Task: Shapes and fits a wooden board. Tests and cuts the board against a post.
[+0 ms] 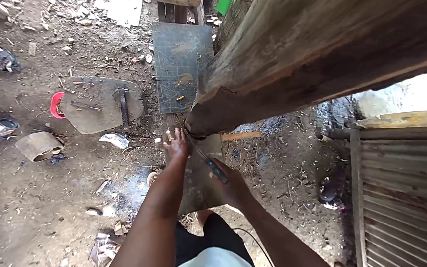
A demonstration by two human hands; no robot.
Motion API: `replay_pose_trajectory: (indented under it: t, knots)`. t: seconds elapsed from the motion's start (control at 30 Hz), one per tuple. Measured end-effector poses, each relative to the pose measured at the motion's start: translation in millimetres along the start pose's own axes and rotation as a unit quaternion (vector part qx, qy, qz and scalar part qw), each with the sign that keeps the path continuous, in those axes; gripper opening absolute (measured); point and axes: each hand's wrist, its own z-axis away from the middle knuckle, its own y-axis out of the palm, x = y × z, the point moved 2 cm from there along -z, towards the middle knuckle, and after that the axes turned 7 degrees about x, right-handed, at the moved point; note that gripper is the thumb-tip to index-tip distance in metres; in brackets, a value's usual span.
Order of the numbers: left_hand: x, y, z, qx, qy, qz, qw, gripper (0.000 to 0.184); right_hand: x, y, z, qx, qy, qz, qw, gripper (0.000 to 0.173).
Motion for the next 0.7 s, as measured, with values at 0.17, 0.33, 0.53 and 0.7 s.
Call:
replay_pose_trajectory:
  t: [0.17,0.33,0.53,0.7]
  knots:
    - [2,2,-2,-0.016,0.008,0.02,1.0,0.133,-22,-14,90,-0.103,-0.05,-0.001,0.993,0.049]
    - [3,0,5,-0.024,0.012,0.02,0.999,0.128,-16,-23,87,-0.123,-0.078,-0.001,0.989,0.046]
    - [2,6,2,-0.023,0.007,0.003,1.0,0.136,2,-3,-23,0.008,0.022,-0.004,1.0,0.052]
    - [1,7,-1,-0.022,0.006,0.016,1.0,0.128,-21,-36,125,-0.104,-0.057,-0.012,0.993,0.047]
